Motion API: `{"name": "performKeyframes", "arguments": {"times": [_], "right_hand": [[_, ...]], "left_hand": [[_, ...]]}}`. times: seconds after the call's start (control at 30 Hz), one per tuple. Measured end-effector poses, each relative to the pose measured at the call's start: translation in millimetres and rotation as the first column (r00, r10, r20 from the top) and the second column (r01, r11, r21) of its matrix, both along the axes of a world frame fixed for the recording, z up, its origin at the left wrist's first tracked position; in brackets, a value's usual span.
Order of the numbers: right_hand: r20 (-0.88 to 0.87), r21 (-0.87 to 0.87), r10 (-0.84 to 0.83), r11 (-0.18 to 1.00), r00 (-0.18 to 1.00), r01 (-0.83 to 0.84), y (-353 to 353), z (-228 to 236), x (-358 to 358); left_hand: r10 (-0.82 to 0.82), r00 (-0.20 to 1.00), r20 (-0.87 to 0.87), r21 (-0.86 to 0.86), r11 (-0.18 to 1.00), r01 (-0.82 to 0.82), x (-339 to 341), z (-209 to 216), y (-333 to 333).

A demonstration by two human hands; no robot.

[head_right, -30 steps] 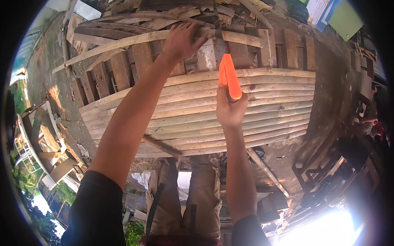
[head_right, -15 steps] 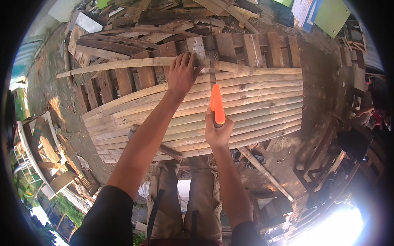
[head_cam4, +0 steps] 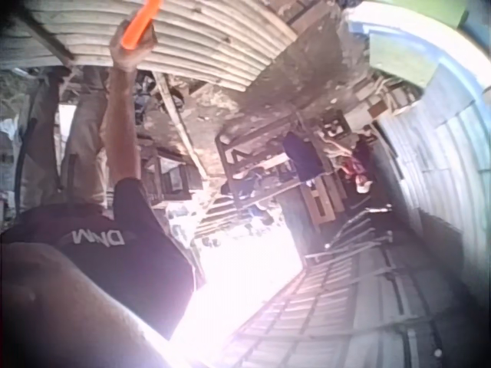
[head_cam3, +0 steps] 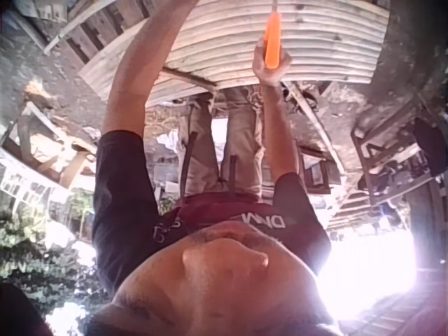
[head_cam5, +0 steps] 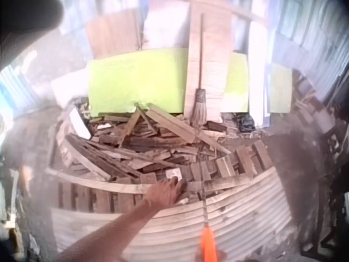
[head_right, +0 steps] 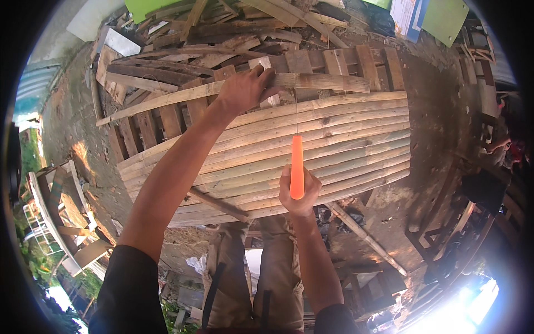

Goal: The person positions a wooden slat onto a pallet frame, then uses a hand saw to cut the slat to length. After cutting, the person uses a hammer to drive nails into the slat to secure it to the pallet frame.

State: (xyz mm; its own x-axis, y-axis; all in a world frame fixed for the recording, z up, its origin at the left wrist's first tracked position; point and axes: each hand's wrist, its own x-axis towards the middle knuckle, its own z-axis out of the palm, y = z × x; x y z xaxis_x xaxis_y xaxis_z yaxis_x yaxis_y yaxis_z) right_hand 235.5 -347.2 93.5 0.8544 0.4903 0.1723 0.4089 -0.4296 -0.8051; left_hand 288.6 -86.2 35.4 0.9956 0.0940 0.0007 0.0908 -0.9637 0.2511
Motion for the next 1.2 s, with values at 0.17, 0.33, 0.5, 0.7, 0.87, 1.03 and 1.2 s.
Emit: {"name": "performKeyframes", "arguments": {"times": [0.17, 0.33, 0.5, 0.7, 0.87, 1.03, 1.2], "right_hand": [[0.101, 0.206, 0.002, 0.978, 0.995, -0.023, 2, 10, 18], [-0.264, 0.124, -0.102, 0.983, 0.959, 0.139, -27, 31, 6], [-0.326, 0.088, -0.118, 0.984, 0.938, 0.154, -99, 31, -20], [-0.290, 0.011, -0.097, 0.994, 0.952, 0.104, -113, 41, -16], [-0.437, 0.135, -0.153, 0.963, 0.886, 0.233, -97, 37, -5], [-0.447, 0.089, -0.120, 0.980, 0.887, 0.177, -104, 30, -2], [-0.440, -0.004, -0.050, 0.999, 0.897, 0.053, -120, 41, -13]], "left_hand": [[-0.033, 0.997, -0.075, -0.039, 0.999, 0.030, -4, 13, -9], [0.045, 0.999, 0.027, -0.050, 0.998, -0.044, -16, -4, -22], [-0.022, 1.000, -0.003, -0.089, 0.996, 0.022, -14, 17, -39], [-0.077, 0.973, -0.217, -0.160, 0.986, 0.042, 16, 41, -43], [-0.090, 0.968, -0.235, -0.207, 0.978, 0.041, 43, 56, -50], [0.019, 0.980, -0.197, -0.110, 0.993, -0.042, 30, 39, -51], [0.088, 0.995, -0.040, 0.040, 0.995, -0.087, -38, -40, -64]]}}
